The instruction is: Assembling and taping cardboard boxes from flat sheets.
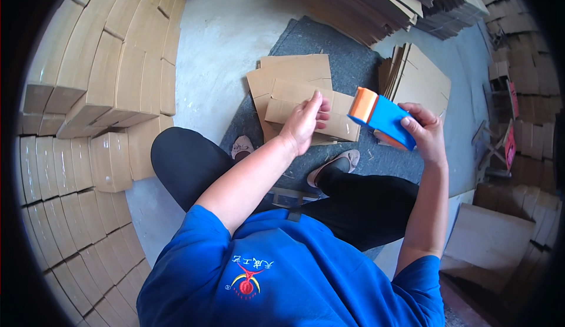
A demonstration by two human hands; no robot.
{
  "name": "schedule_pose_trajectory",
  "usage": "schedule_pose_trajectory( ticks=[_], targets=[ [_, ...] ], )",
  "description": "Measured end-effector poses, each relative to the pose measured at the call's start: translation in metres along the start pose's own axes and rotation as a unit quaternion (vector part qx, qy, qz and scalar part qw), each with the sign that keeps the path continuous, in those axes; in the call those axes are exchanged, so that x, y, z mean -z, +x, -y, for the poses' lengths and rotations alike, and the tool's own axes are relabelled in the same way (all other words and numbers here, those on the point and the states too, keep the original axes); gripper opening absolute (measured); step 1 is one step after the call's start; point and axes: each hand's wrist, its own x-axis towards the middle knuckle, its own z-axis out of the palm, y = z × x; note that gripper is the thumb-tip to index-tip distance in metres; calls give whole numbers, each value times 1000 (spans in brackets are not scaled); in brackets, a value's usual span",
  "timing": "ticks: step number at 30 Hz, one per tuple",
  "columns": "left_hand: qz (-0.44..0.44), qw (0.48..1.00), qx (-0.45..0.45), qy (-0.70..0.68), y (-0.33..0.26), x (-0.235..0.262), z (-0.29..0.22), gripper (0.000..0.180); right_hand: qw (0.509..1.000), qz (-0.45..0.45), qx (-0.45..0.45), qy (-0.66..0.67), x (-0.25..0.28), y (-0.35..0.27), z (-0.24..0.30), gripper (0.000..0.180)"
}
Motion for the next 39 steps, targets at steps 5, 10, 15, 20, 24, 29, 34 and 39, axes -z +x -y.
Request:
schedule_pose_trajectory(
  ticks=[5, 10, 15, 20, 24, 29, 34, 39],
  targets=[
    [135, 977, 69, -152, -18, -20, -26, 67, 999, 27, 8, -27, -19, -2, -13, 36],
    [135, 977, 56, -158, -24, -8, -24, 45, 998, 58, -15, 11, -27, -1, -26, 36],
    [51, 991, 54, -110, -21, 6, -9, 24, 995, 90, -44, 26, -45, 3, -25, 35],
    [-137, 988, 62, 28, -18, 29, 16, 16, 973, 151, -61, -163, -72, 3, -13, 29],
    [-241, 967, -30, 72, -10, 75, -26, 15, 974, 113, -76, -178, -56, 17, -13, 28],
    [-274, 955, -22, 113, 27, 109, -54, 23, 962, 87, -53, -255, -100, 55, -4, 36],
    [-334, 931, -22, 146, 47, 130, -44, 26, 952, 88, -71, -286, -122, 77, -16, 38],
    [-338, 928, -11, 153, 62, 146, -26, 25, 940, 93, -63, -322, -132, 84, -26, 35]
  ],
)
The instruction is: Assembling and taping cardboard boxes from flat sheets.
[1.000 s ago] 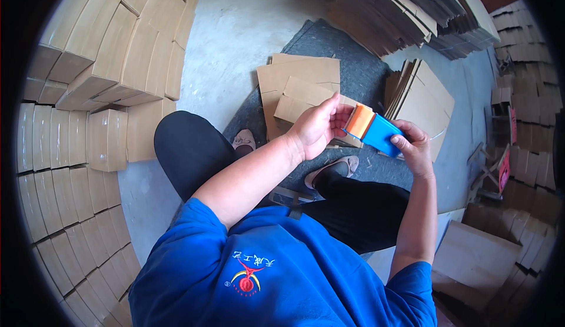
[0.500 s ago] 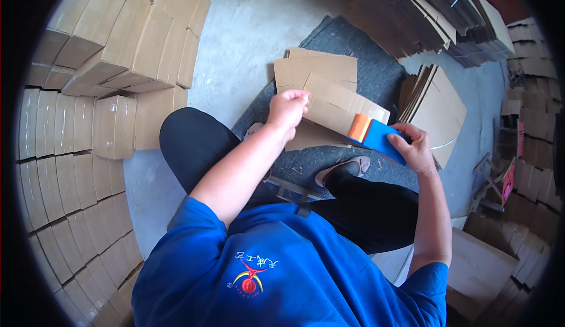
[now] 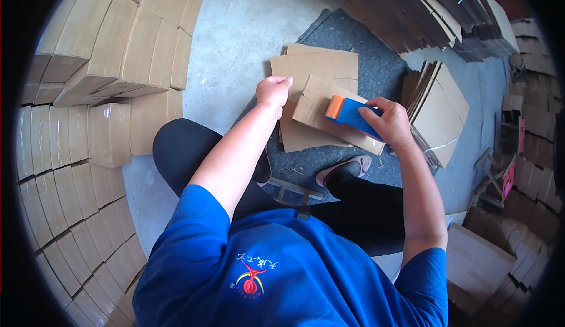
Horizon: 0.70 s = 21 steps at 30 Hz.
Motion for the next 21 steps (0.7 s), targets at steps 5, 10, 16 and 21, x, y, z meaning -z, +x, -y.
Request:
schedule_pose_trajectory(
  ticks=[5, 10, 16, 21],
  targets=[
    [21, 999, 15, -41, 17, -10, 38, 22, 996, -22, 44, -75, -10, 0, -1, 29],
    [69, 983, 76, -152, 10, -29, 61, 35, 996, -27, 30, -85, -12, -4, -5, 27],
    [-126, 986, -63, 91, 3, -8, 66, 36, 995, -33, 44, -89, -12, -2, -9, 28],
    [-1, 919, -185, 349, -35, -51, 9, 57, 993, 8, 38, -110, -7, 5, -6, 30]
  ],
)
